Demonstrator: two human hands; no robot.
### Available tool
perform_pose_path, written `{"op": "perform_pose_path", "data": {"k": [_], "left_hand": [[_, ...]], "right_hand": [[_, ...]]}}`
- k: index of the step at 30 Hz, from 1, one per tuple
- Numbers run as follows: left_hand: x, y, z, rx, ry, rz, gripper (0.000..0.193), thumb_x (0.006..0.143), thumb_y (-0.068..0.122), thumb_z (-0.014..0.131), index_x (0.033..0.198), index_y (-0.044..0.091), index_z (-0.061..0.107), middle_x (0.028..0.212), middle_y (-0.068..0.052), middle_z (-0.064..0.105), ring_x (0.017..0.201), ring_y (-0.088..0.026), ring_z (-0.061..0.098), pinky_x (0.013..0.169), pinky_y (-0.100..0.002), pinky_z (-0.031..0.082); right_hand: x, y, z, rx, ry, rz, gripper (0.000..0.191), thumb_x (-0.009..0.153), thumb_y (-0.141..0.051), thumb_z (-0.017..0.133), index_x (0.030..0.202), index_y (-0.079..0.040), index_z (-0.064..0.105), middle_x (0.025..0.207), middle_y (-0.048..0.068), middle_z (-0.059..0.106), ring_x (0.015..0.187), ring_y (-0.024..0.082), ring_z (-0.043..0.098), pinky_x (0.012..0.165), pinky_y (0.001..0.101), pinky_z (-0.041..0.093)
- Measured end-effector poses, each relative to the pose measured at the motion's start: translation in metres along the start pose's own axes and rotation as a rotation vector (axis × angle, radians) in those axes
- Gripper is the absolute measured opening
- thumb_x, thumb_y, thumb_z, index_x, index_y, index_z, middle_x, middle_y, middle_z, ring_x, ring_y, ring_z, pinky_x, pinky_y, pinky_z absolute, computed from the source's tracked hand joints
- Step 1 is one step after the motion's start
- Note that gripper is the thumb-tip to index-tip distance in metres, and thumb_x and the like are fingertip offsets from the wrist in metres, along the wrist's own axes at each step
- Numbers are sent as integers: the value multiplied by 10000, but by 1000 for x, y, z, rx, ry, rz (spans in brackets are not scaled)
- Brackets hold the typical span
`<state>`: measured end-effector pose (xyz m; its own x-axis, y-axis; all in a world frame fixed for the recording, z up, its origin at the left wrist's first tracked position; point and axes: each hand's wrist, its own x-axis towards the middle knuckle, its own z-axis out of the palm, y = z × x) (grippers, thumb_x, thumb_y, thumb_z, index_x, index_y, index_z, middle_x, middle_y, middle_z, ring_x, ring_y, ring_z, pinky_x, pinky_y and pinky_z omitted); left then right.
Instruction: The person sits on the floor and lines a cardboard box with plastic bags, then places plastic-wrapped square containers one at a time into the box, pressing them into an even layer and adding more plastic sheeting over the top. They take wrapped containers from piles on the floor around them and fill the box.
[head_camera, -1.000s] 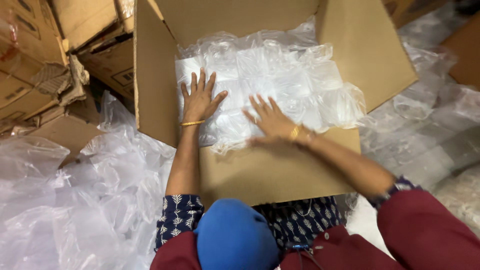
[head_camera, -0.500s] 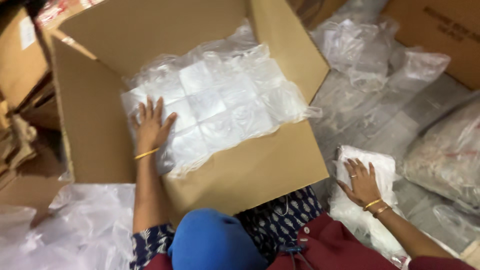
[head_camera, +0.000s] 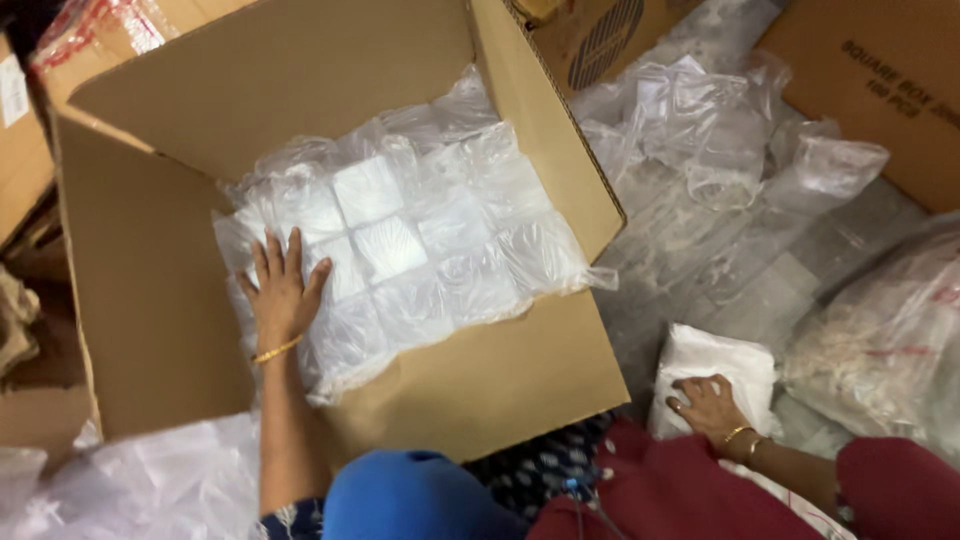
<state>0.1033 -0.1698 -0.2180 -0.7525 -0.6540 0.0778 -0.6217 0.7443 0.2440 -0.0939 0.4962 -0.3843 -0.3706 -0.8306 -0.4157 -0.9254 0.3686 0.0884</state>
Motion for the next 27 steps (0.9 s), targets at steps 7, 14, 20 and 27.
{"op": "perform_pose_path", "data": {"k": [7,14,20,27], "left_hand": [[-56,35,-20,51,-25,-94,791,955,679,388,1608,242,292,1705,-111,140,1566,-342,90,1169,-703,49],[-87,82,-45,2,10,-140,719,995,615,398,1598,229,330,1709,-96,166,1575,-339,104,1194,-692,44],[-94,90,-53,-2,-20,-186,707,971,587,415,1586,245,348,1705,-70,173,1565,-325,109,1198,-673,49],[-107,55,-43,-24,85,-89,699,1012,588,453,1578,180,408,1696,-138,236,1549,-401,176,1233,-535,159]], "right_hand": [[-3,4,25,72,88,23,508,833,-264,629,1334,-225,549,1347,64,520,1247,282,477,1111,605,247],[-1,11,15,-157,252,208,634,806,-148,676,1407,-34,507,1455,83,499,1400,239,421,1274,549,181],[-26,42,-19,198,-211,243,1245,624,-329,898,1588,-94,146,1634,150,204,1501,346,208,1180,572,199],[-18,67,-78,284,-47,192,1181,609,-487,884,1554,-127,274,1474,143,444,1317,360,460,1110,463,463]]}}
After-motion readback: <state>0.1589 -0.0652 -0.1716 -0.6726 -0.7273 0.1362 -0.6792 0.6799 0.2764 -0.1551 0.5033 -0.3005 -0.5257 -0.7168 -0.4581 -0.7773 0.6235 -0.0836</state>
